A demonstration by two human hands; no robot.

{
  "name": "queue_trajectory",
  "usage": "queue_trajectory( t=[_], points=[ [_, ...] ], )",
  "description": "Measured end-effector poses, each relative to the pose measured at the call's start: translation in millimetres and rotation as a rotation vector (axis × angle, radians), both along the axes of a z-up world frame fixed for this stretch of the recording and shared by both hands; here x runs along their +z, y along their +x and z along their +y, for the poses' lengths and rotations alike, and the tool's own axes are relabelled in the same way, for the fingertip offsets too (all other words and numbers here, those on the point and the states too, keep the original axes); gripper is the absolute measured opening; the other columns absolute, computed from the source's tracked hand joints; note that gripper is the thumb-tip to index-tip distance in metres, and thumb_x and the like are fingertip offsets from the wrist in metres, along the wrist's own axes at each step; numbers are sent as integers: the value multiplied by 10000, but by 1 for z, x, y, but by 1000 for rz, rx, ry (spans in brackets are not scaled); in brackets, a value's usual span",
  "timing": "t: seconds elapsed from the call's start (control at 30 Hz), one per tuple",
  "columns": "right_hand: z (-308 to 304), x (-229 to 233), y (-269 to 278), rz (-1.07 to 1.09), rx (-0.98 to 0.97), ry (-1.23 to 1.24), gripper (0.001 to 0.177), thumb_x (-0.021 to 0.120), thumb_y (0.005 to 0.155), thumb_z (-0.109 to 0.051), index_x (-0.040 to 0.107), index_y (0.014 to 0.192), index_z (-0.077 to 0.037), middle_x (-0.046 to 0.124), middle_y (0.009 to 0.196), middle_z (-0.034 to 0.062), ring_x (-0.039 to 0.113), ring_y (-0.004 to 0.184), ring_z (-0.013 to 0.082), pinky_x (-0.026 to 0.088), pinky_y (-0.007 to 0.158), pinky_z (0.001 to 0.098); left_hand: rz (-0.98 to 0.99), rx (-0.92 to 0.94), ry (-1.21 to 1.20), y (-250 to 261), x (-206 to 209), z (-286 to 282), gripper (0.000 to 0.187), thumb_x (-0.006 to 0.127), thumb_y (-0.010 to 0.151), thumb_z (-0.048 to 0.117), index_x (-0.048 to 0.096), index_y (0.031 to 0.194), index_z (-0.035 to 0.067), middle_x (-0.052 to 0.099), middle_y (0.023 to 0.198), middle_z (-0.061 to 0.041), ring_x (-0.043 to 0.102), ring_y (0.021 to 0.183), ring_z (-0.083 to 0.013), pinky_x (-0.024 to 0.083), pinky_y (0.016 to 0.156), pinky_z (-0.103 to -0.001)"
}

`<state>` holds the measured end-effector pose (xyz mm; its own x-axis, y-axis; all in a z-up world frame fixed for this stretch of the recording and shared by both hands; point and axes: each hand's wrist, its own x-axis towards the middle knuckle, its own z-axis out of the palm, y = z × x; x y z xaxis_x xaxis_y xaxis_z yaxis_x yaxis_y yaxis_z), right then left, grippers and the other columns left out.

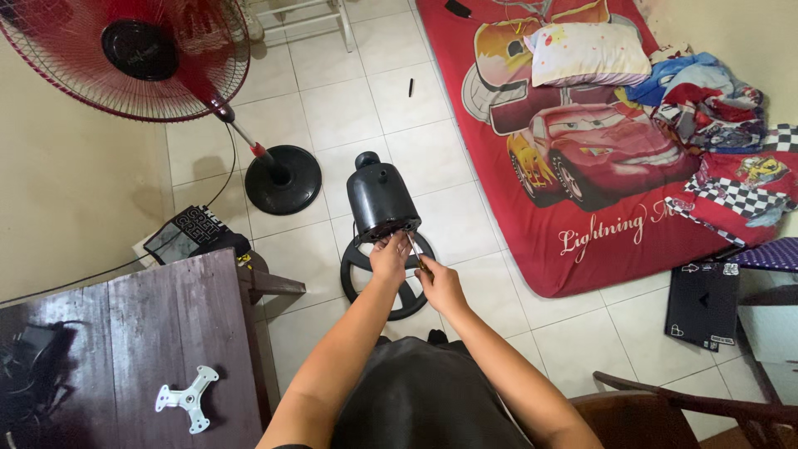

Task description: The person assembles an electric fan by attaching the motor housing to the fan stand using a screwdriver. They repeatedly pick up screws from a nearby table and tighten them into the motor housing to secure it to the stand.

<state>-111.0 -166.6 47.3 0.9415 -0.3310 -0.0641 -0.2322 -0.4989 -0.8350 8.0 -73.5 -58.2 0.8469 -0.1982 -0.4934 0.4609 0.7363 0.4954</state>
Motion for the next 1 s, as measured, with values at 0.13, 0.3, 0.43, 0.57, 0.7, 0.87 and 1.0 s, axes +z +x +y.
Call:
queue_trajectory(
  t=[0.13, 0.3, 0.43, 0.57, 0.7, 0.87, 1.0],
  points=[
    [-7, -8, 5, 93, -23, 124, 319, 627, 954, -158, 682, 1252, -56, 795, 895, 91, 737, 714, 189, 561, 692, 318, 16, -53, 13, -1, 3, 5, 120, 689, 947, 33, 570, 936, 44, 715, 977, -121, 727, 995, -286, 587, 956, -445],
    [-13, -17, 10, 132, 7, 160, 286, 584, 988, -162, 699, 1234, -72, 804, 890, 57, 713, 738, 164, 546, 712, 302, 123, -199, 23, 5, 7, 8, 185, 581, 1002, 152, 592, 1105, -1, 692, 1047, -150, 701, 1048, -321, 565, 955, -473],
    [-11, -28, 9, 155, -16, 187, 255, 577, 992, -168, 667, 1207, -65, 800, 900, 41, 715, 765, 146, 539, 726, 300, 78, -244, 28, 8, 9, 12, 228, 549, 1032, 151, 574, 1135, -51, 698, 1086, -173, 698, 1086, -334, 572, 974, -469],
    [-5, -42, 9, 170, -119, 278, 325, 777, 880, -157, 549, 1061, -14, 733, 867, 82, 676, 760, 158, 527, 700, 313, 42, -285, 54, 10, 10, 15, 267, 527, 1049, 160, 580, 1170, -73, 703, 1106, -180, 690, 1105, -329, 560, 983, -455],
    [0, -45, 6, 69, -157, 413, 229, 775, 890, -135, 594, 970, -20, 622, 802, 72, 566, 666, 144, 460, 572, 290, 43, -310, 69, 14, 12, 15, 279, 477, 1053, 149, 571, 1171, -86, 705, 1132, -213, 696, 1112, -352, 566, 987, -469],
    [4, -37, 8, 249, -300, 922, 167, 638, 995, -190, 636, 1005, -23, 645, 805, 50, 563, 595, 96, 407, 459, 231, -2, -327, 72, 12, 13, 12, 294, 461, 1074, 176, 563, 1187, -75, 681, 1172, -219, 682, 1137, -361, 565, 1002, -483],
    [1, -43, 12, 349, -314, 970, 210, 562, 997, -228, 631, 1041, -34, 720, 848, 49, 518, 559, 97, 381, 436, 237, -18, -353, 94, 11, 10, 12, 305, 458, 1083, 198, 565, 1193, -65, 684, 1188, -228, 682, 1147, -355, 562, 1022, -476]
  ],
)
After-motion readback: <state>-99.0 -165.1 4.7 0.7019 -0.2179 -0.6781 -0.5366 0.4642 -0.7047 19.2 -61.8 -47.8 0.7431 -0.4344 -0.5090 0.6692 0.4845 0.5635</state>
